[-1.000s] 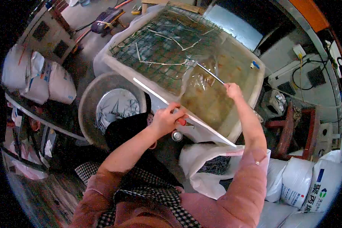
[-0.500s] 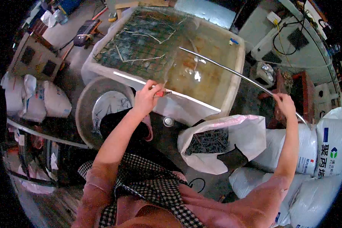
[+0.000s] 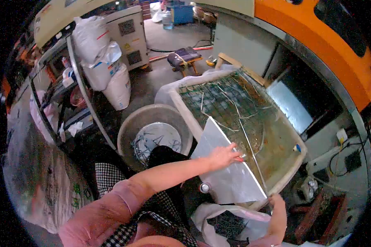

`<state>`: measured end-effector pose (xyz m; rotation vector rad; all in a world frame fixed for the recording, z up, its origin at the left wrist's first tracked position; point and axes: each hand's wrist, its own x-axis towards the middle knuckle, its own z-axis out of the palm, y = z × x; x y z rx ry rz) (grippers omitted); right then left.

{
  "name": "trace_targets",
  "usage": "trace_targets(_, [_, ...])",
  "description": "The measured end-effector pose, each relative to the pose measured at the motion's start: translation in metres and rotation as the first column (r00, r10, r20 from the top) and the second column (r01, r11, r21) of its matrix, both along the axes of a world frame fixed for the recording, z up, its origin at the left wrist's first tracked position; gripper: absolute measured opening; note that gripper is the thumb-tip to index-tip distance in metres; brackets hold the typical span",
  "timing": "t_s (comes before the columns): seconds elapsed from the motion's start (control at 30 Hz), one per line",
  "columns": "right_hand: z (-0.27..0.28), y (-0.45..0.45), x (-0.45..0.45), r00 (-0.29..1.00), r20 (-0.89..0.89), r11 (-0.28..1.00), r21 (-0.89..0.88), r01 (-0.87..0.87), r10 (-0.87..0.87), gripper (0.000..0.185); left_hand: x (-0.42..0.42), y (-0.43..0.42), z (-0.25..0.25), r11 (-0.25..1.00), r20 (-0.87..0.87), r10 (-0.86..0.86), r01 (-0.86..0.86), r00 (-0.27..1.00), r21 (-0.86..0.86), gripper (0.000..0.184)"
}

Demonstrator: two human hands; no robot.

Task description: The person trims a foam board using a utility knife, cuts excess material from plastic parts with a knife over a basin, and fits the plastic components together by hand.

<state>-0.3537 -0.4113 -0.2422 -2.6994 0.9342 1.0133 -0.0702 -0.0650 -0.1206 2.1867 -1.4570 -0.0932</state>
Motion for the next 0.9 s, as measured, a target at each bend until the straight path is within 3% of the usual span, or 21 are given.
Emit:
trace_targets(0.1, [-0.038,-0.033,0.011,0.998,0.042,0.998,-0.046,-0.035,0.037,0.042,0.005,-0.003,-0.001,0.998,-0.032,-0.011,0.009,0.999,-0.055,0.046])
trace_targets(0.13, [-0.034,-0.035,0.018,0.971,0.24,1.0,-0.016,0.022,-0.017,0.041,0.009,-0.002,-0.001,0.992,-0.054,-0.025,0.018,0.998,-0.127,0.047])
trace_targets(0.17, [-0.013,-0.027,0.029,0.901,0.427,0.997,0.028,0.074,-0.079,0.042,0.015,-0.001,-0.005,0.987,-0.059,-0.032,0.022,0.998,-0.162,0.048])
trace_targets(0.2, [0.031,0.002,0.05,0.761,0.606,0.969,0.212,0.126,-0.232,0.04,0.021,0.0,-0.008,0.98,-0.063,-0.039,0.026,0.997,-0.196,0.049])
trace_targets(0.23, [0.05,-0.002,0.063,0.72,0.666,0.962,0.274,0.008,-0.196,0.038,0.029,0.001,-0.02,0.94,-0.086,-0.056,0.024,0.995,-0.339,0.048])
trace_targets(0.27, [0.082,0.021,0.077,0.595,0.704,0.9,0.43,0.078,-0.388,0.04,0.03,0.009,-0.017,0.913,-0.101,-0.064,0.017,0.993,-0.409,0.048])
trace_targets(0.3, [0.119,0.049,0.087,0.53,0.732,0.872,0.489,0.028,-0.427,0.043,0.031,0.017,-0.014,0.88,-0.113,-0.074,0.011,0.991,-0.475,0.048])
trace_targets(0.37, [0.182,0.109,0.103,0.459,0.752,0.838,0.545,-0.029,-0.473,0.048,0.043,0.073,0.031,0.985,0.087,0.125,-0.113,0.988,-0.131,0.047])
trace_targets(0.43, [0.219,0.16,0.113,0.717,0.697,0.982,0.144,-0.123,-0.012,0.068,0.054,0.125,0.055,0.963,0.154,0.249,-0.228,0.956,-0.142,0.047])
trace_targets(0.47, [0.218,0.174,0.114,0.712,0.702,0.982,0.147,-0.123,-0.016,0.068,0.062,0.149,0.057,0.925,0.018,0.34,-0.33,0.94,-0.19,0.036])
trace_targets(0.5, [0.214,0.186,0.117,0.733,0.661,0.978,-0.006,-0.208,0.16,0.068,0.071,0.174,0.054,0.874,-0.12,0.416,-0.433,0.901,-0.221,0.027])
trace_targets(0.53, [0.209,0.195,0.12,0.736,0.593,0.944,-0.151,-0.295,0.325,0.069,0.096,0.205,0.025,0.821,-0.277,0.345,-0.431,0.897,-0.374,0.024])
trace_targets(0.6, [0.205,0.2,0.134,0.795,0.557,0.966,-0.062,-0.25,0.242,0.063,0.115,0.272,0.005,0.774,-0.186,0.434,-0.47,0.882,-0.425,0.023])
trace_targets(0.63, [0.201,0.2,0.14,0.85,0.5,0.98,0.022,-0.2,0.163,0.058,0.105,0.301,0.011,0.787,0.075,0.569,-0.515,0.819,-0.34,0.024])
trace_targets(0.7, [0.182,0.181,0.146,0.819,0.496,0.956,-0.099,-0.275,0.287,0.054,0.083,0.342,0.024,0.644,-0.209,0.73,-0.757,0.651,-0.112,0.029])
trace_targets(0.77, [0.183,0.175,0.155,0.869,0.432,0.966,-0.023,-0.258,0.242,0.057,0.058,0.373,0.036,0.57,-0.431,0.775,-0.805,0.462,0.161,0.034])
trace_targets(0.8, [0.184,0.184,0.158,0.87,0.437,0.968,-0.007,-0.25,0.228,0.057,0.054,0.389,0.025,0.574,-0.418,0.778,-0.801,0.469,0.17,0.034])
trace_targets(0.9, [0.203,0.23,0.181,0.71,0.555,0.902,-0.262,-0.344,0.432,0.06,0.048,0.422,-0.02,0.605,-0.371,0.764,-0.785,0.527,0.132,0.038])
